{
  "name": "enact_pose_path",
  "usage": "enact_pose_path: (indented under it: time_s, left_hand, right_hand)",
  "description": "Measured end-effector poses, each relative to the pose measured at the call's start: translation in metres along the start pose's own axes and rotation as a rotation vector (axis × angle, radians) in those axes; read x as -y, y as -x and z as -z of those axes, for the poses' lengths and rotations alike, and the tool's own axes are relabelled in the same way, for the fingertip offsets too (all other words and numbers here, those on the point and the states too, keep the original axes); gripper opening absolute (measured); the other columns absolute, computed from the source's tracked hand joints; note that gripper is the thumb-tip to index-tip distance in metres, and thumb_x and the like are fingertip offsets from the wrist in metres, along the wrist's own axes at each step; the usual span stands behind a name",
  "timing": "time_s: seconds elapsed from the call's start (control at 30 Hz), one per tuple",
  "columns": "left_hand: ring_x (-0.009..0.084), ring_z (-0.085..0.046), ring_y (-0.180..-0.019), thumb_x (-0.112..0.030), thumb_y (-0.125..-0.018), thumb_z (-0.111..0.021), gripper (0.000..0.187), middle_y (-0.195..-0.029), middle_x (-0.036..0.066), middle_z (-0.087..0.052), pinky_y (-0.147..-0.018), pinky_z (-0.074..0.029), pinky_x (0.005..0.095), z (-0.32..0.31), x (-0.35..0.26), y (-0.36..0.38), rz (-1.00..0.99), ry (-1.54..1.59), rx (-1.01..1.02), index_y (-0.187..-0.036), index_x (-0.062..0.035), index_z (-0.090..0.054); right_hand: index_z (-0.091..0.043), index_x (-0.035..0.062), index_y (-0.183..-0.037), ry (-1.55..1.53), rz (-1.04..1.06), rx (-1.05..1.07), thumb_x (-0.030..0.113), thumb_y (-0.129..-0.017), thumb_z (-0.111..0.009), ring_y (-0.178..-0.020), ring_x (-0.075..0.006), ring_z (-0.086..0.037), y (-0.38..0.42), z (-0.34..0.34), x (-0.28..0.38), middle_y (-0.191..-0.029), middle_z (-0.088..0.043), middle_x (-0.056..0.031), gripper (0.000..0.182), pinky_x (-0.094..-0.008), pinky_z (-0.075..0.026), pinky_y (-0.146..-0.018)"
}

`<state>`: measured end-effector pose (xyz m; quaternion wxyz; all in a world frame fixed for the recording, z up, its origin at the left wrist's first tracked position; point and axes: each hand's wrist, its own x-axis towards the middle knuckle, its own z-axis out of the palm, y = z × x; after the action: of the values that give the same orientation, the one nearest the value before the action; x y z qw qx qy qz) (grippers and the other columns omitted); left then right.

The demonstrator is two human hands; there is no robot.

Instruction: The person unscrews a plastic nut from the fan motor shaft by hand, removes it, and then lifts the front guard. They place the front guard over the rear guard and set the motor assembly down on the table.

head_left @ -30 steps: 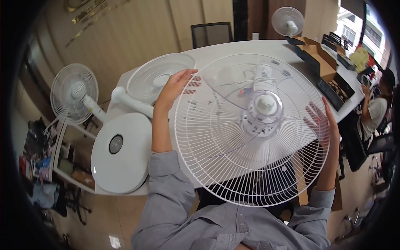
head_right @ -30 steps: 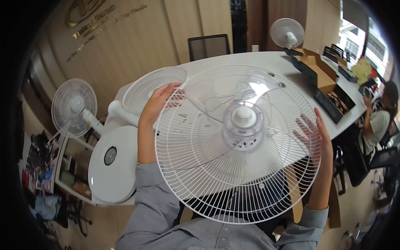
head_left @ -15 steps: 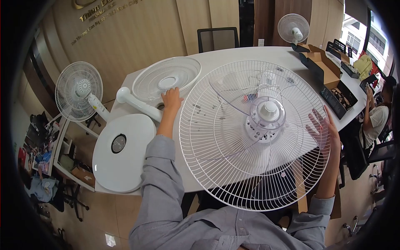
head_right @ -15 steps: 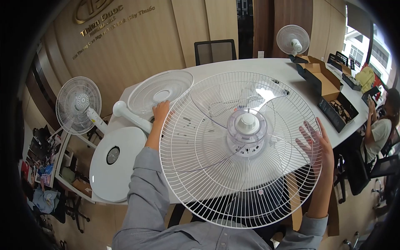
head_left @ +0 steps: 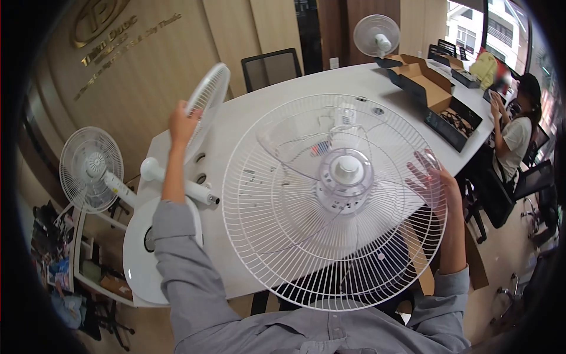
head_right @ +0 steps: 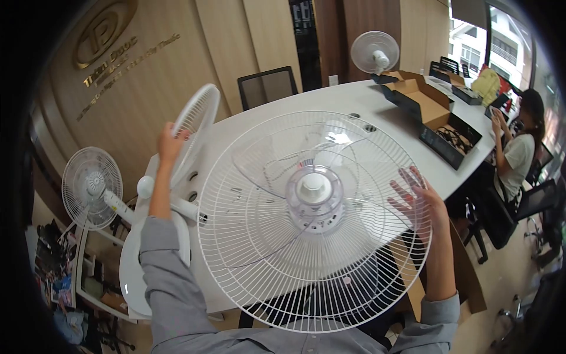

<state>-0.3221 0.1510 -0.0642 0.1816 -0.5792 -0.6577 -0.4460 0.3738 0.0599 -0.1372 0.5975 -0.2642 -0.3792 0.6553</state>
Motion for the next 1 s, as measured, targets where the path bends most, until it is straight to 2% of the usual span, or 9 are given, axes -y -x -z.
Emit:
enact_pose_path:
  time_s: [0.1, 0.17, 0.27, 0.47, 0.67, 0.77, 0.87, 0.9, 1.0]
  left_hand:
    - [0.0196, -0.077, -0.079, -0.020, -0.095, -0.082, 0.027, -0.092, 0.012, -0.078, -0.071, -0.060, 0.0319, 0.050, -0.030, -0.014, 0.053, 0.409, -0.044, -0.101, -0.0028, -0.063]
    - [0.0178, -0.076, -0.083, -0.017, -0.099, -0.079, 0.020, -0.095, 0.011, -0.078, -0.073, -0.059, 0.0281, 0.071, -0.036, -0.023, 0.057, 0.706, -0.075, -0.101, -0.0048, -0.063]
    - [0.0195, -0.077, -0.088, -0.019, -0.098, -0.081, 0.024, -0.100, 0.012, -0.079, -0.079, -0.060, 0.0297, 0.113, -0.087, -0.025, 0.082, 0.747, -0.176, -0.102, -0.0043, -0.063]
    - [0.0244, -0.076, -0.101, -0.018, -0.101, -0.075, 0.029, -0.113, 0.017, -0.077, -0.093, -0.060, 0.0353, 0.188, -0.132, -0.047, 0.006, 1.089, -0.276, -0.119, 0.0021, -0.067]
    - [0.0228, -0.074, -0.109, -0.016, -0.106, -0.066, 0.028, -0.117, 0.018, -0.077, -0.095, -0.062, 0.0350, 0.226, -0.188, -0.032, 0.119, 1.404, -0.385, -0.126, 0.0034, -0.068]
    - [0.0207, -0.075, -0.103, -0.016, -0.108, -0.063, 0.027, -0.116, 0.016, -0.077, -0.089, -0.064, 0.0310, 0.233, -0.169, -0.019, -0.116, 1.663, 0.093, -0.125, 0.0031, -0.069]
    - [0.0172, -0.076, -0.093, -0.018, -0.108, -0.063, 0.028, -0.114, 0.013, -0.077, -0.081, -0.066, 0.0275, 0.219, -0.172, -0.007, 0.084, 1.758, -0.032, -0.126, 0.0027, -0.069]
    - [0.0164, -0.076, -0.091, -0.018, -0.108, -0.063, 0.028, -0.113, 0.012, -0.078, -0.079, -0.066, 0.0270, 0.212, -0.176, 0.002, 0.136, 1.810, -0.009, -0.126, 0.0024, -0.069]
    - [0.0141, -0.076, -0.086, -0.019, -0.108, -0.063, 0.027, -0.110, 0.010, -0.078, -0.075, -0.067, 0.0254, 0.190, -0.194, 0.046, 0.313, 1.951, 0.051, -0.125, 0.0017, -0.069]
  right_hand:
    - [-0.024, -0.0015, -0.166, -0.041, 0.013, 0.023, 0.007, -0.096, -0.055, -0.147, -0.0480, -0.047, -0.001, 0.002, -0.004, -0.166, -0.034, -0.0277, 0.077, -0.0663, -0.047, -0.114]
    - [-0.024, -0.0021, -0.166, -0.039, 0.020, 0.014, 0.007, -0.097, -0.055, -0.146, -0.0477, -0.048, -0.001, 0.002, -0.004, -0.165, -0.036, -0.0284, 0.076, -0.0657, -0.049, -0.114]
    - [-0.026, -0.0010, -0.166, -0.030, 0.032, 0.012, 0.010, -0.101, -0.055, -0.143, -0.0458, -0.052, 0.000, -0.001, -0.005, -0.163, -0.039, -0.0271, 0.071, -0.0642, -0.052, -0.112]
    - [-0.027, 0.0020, -0.167, -0.064, 0.013, -0.006, 0.016, -0.107, -0.056, -0.140, -0.0423, -0.055, -0.002, -0.001, -0.004, -0.162, -0.043, -0.0238, 0.068, -0.0602, -0.055, -0.109]
    - [-0.028, 0.0056, -0.168, 0.109, 0.095, -0.037, 0.024, -0.108, -0.059, -0.141, -0.0378, -0.053, 0.004, -0.014, 0.000, -0.166, -0.039, -0.0210, 0.069, -0.0546, -0.056, -0.107]
    - [-0.036, 0.0053, -0.165, 0.168, 0.166, -0.058, 0.029, -0.109, -0.060, -0.140, -0.0331, -0.054, -0.007, -0.003, -0.003, -0.169, -0.036, -0.0173, 0.066, -0.0483, -0.058, -0.105]
    - [-0.042, 0.0056, -0.163, 0.181, 0.195, -0.102, 0.033, -0.110, -0.059, -0.139, -0.0284, -0.054, -0.006, -0.008, -0.001, -0.170, -0.036, -0.0139, 0.062, -0.0427, -0.059, -0.101]
    - [-0.045, 0.0026, -0.160, 0.206, 0.211, -0.107, 0.043, -0.113, -0.052, -0.145, -0.0301, -0.048, -0.007, -0.007, -0.002, -0.172, -0.034, -0.0126, 0.063, -0.0431, -0.055, -0.108]
    - [-0.046, -0.0021, -0.158, 0.252, 0.270, -0.084, 0.061, -0.113, -0.037, -0.151, -0.0334, -0.043, -0.012, -0.005, -0.001, -0.167, -0.043, -0.0146, 0.078, -0.0456, -0.044, -0.119]
